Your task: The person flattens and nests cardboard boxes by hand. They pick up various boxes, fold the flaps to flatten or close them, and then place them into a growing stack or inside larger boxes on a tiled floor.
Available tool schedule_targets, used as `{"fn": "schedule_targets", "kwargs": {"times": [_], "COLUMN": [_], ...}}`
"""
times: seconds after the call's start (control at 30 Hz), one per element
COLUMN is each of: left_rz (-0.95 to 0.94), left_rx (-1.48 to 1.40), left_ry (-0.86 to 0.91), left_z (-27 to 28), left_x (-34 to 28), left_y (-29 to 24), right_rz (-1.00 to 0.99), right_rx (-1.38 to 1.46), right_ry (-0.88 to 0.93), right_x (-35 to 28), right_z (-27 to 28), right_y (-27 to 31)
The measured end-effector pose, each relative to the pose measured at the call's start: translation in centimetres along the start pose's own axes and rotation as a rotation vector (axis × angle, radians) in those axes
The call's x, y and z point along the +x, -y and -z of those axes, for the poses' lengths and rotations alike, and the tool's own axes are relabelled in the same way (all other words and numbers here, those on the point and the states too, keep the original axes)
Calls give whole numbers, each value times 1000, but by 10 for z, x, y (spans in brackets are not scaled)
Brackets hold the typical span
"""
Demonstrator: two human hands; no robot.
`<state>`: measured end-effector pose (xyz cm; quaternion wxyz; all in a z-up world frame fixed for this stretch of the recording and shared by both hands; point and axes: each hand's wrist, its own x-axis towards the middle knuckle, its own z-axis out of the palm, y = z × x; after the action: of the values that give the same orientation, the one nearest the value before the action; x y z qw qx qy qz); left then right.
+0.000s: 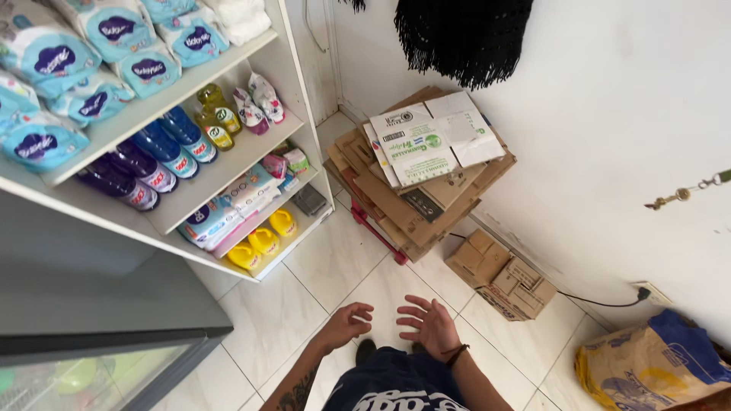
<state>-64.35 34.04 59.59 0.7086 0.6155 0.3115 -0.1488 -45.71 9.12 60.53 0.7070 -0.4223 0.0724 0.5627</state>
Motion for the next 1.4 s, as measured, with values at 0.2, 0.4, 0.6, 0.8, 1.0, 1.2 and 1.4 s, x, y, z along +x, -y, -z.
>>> {"fn": "schedule_targets", "kwargs": {"times": [0.2,0.4,0.6,0.8,1.0,1.2,1.4], "left_rz": [84,69,99,150,216,121,-148], "left_rx": [-42,-36,-6,-113,56,357,610], "left_ry": [-45,-72,-168,-251,3,125,214], "left_z": [32,61,136,177,222,282,298], "left_x": [29,86,130,178,259,329,414], "left_y": [-29,-80,-127,-173,-206,-274,-327], "right_rz": [-151,-119,-327,-89,73,130,248], "right_rx": [-374,-283,-611,-392,-271,-109,-89], "right_ry": [-281,-511,-347,-781,-1121,-1220,-1204], "right_x": [38,127,238,306,346,360,368], "right_z": [-34,-26,-19,-56,-45,-33,-27], "right_y": [52,109,197,274,298,278,253]}}
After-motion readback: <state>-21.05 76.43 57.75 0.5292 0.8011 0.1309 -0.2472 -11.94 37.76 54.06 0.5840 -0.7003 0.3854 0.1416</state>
